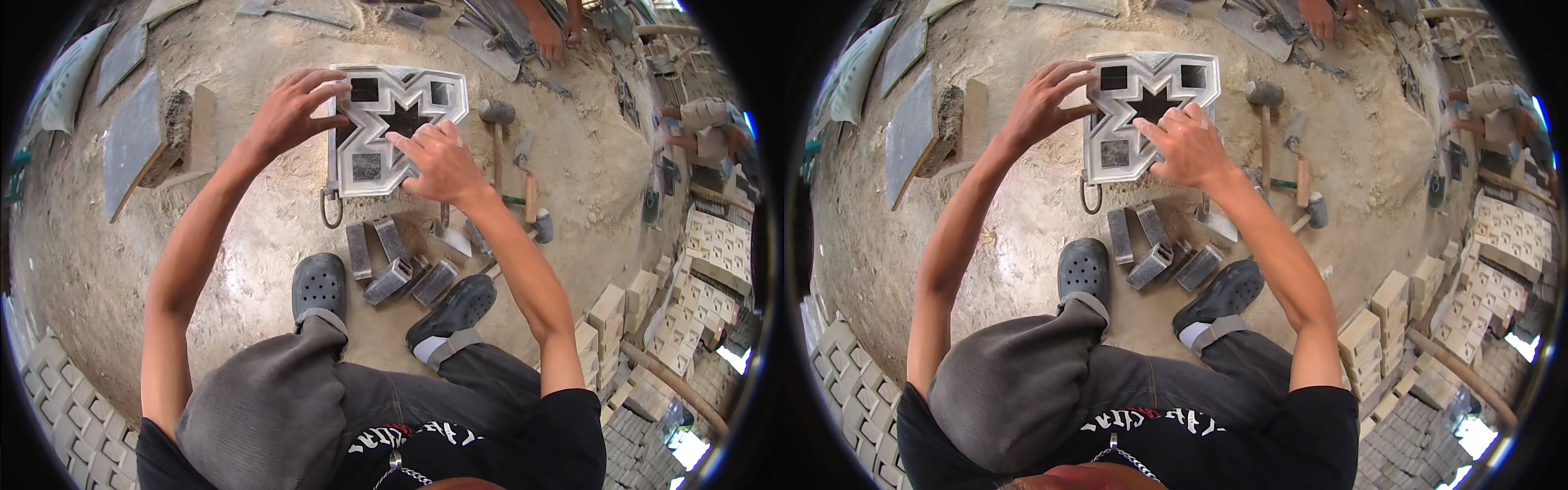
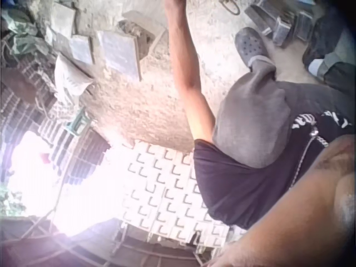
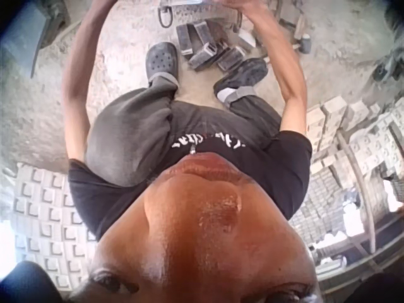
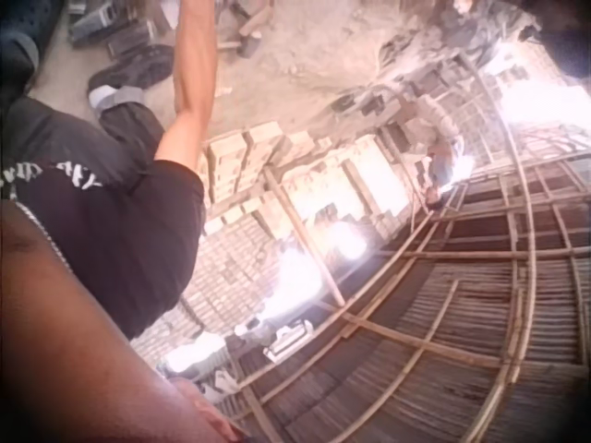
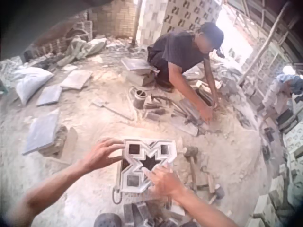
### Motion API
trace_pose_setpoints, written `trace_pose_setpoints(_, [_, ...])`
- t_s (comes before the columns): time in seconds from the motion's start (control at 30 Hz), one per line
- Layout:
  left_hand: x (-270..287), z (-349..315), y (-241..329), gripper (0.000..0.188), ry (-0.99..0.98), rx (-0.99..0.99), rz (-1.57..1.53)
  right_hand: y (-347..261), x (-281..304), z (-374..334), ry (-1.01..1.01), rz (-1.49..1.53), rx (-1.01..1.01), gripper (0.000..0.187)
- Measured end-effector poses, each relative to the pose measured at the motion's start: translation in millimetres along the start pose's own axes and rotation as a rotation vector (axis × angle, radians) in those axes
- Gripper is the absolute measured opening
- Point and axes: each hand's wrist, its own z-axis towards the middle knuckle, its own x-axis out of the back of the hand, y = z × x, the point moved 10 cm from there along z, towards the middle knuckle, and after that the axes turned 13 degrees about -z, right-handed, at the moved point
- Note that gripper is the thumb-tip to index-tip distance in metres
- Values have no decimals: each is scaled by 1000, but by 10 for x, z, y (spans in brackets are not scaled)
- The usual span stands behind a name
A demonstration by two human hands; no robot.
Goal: The person assembles a multi-part metal mold by placing shaped inserts into a frame, securing them with metal pins, and using pliers to tighten wire fasteners.
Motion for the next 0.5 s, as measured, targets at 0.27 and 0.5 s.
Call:
trace_pose_setpoints(0.27, [-288,-158,-111,38,-23,370,-141,191,-343,-41,-41,9,-63,64])
trace_pose_setpoints(0.5, [-562,-311,-169,56,-92,724,-203,216,-415,5,4,69,23,71])
